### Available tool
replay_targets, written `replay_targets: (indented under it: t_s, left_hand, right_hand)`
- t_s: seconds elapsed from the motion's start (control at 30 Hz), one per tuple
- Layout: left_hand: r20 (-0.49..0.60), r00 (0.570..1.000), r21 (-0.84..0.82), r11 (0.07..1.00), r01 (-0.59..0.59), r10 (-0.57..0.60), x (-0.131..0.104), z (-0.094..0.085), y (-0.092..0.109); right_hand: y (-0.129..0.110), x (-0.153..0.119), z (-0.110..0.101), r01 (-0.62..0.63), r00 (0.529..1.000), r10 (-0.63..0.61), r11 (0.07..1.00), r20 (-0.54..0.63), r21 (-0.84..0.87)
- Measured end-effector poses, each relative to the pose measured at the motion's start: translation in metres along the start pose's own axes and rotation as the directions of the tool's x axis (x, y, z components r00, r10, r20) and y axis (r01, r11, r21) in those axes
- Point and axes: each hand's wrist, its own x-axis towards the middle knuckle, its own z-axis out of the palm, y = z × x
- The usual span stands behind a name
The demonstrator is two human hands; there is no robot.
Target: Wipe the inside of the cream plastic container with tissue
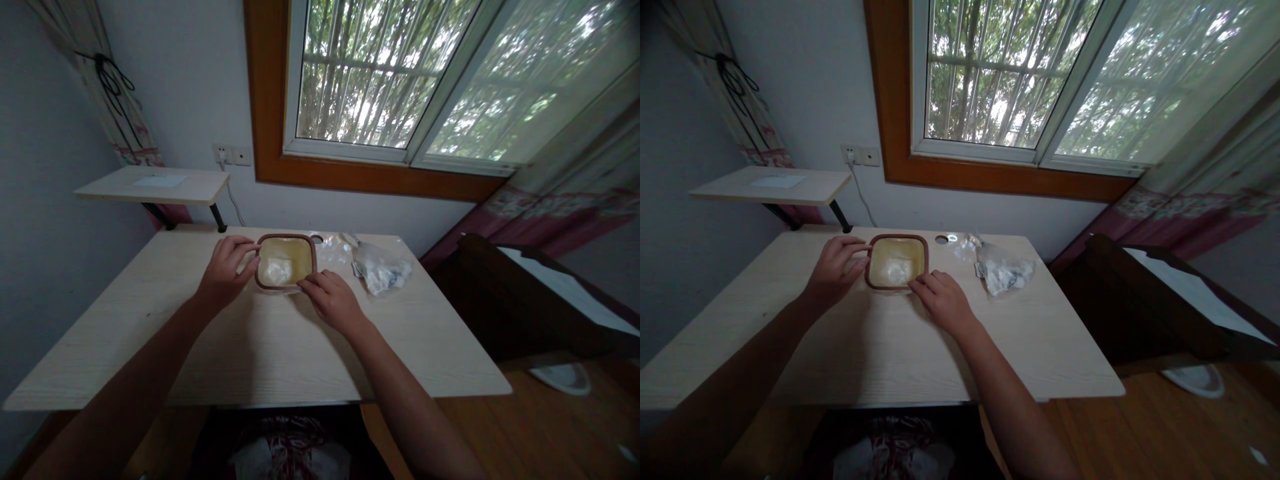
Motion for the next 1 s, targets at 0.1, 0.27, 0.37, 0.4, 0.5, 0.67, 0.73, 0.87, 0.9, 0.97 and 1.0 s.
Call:
replay_targets:
  t_s: [0.1, 0.27, 0.37, 0.4, 0.5, 0.67, 0.73, 0.87, 0.9, 0.97, 1.0]
  left_hand:
    - [-0.071, 0.969, -0.088, 0.969, 0.229, -0.236, 0.001, 0.007, 0.002]
    - [0.052, 0.912, -0.146, 0.901, 0.409, -0.406, 0.010, 0.011, 0.010]
    - [0.064, 0.895, -0.152, 0.882, 0.446, -0.441, 0.014, 0.014, 0.012]
    - [0.069, 0.893, -0.153, 0.879, 0.451, -0.446, 0.014, 0.015, 0.012]
    - [0.080, 0.892, -0.149, 0.880, 0.451, -0.444, 0.015, 0.016, 0.013]
    - [0.115, 0.890, -0.203, 0.867, 0.455, -0.440, 0.013, 0.018, 0.015]
    - [0.129, 0.894, -0.246, 0.859, 0.448, -0.429, 0.012, 0.018, 0.016]
    - [0.148, 0.910, -0.281, 0.866, 0.414, -0.387, 0.011, 0.019, 0.022]
    - [0.154, 0.913, -0.274, 0.871, 0.407, -0.378, 0.011, 0.019, 0.024]
    - [0.161, 0.917, -0.253, 0.883, 0.396, -0.365, 0.012, 0.017, 0.029]
    - [0.163, 0.919, -0.244, 0.888, 0.390, -0.359, 0.013, 0.016, 0.032]
  right_hand:
    - [0.000, -0.001, 0.001, 0.004, 1.000, -0.004, 1.000, -0.012, 0.015]
    - [0.001, -0.003, 0.001, -0.002, 1.000, 0.002, 1.000, 0.019, 0.026]
    - [0.001, -0.004, 0.001, -0.006, 1.000, 0.005, 0.999, 0.022, 0.035]
    - [0.002, -0.004, 0.000, -0.007, 1.000, 0.006, 0.999, 0.025, 0.034]
    - [0.002, -0.005, -0.003, -0.007, 0.999, 0.006, 1.000, 0.035, 0.021]
    - [0.002, -0.002, -0.011, 0.001, 0.995, 0.002, 1.000, 0.097, -0.030]
    - [0.003, 0.000, -0.014, -0.004, 0.989, 0.012, 0.998, 0.144, -0.062]
    - [0.007, 0.006, -0.022, -0.005, 0.965, 0.032, 0.995, 0.259, -0.103]
    - [0.008, 0.008, -0.023, -0.004, 0.959, 0.036, 0.994, 0.281, -0.113]
    - [0.010, 0.012, -0.026, -0.002, 0.949, 0.045, 0.990, 0.311, -0.139]
    - [0.011, 0.013, -0.027, -0.001, 0.946, 0.051, 0.988, 0.319, -0.156]
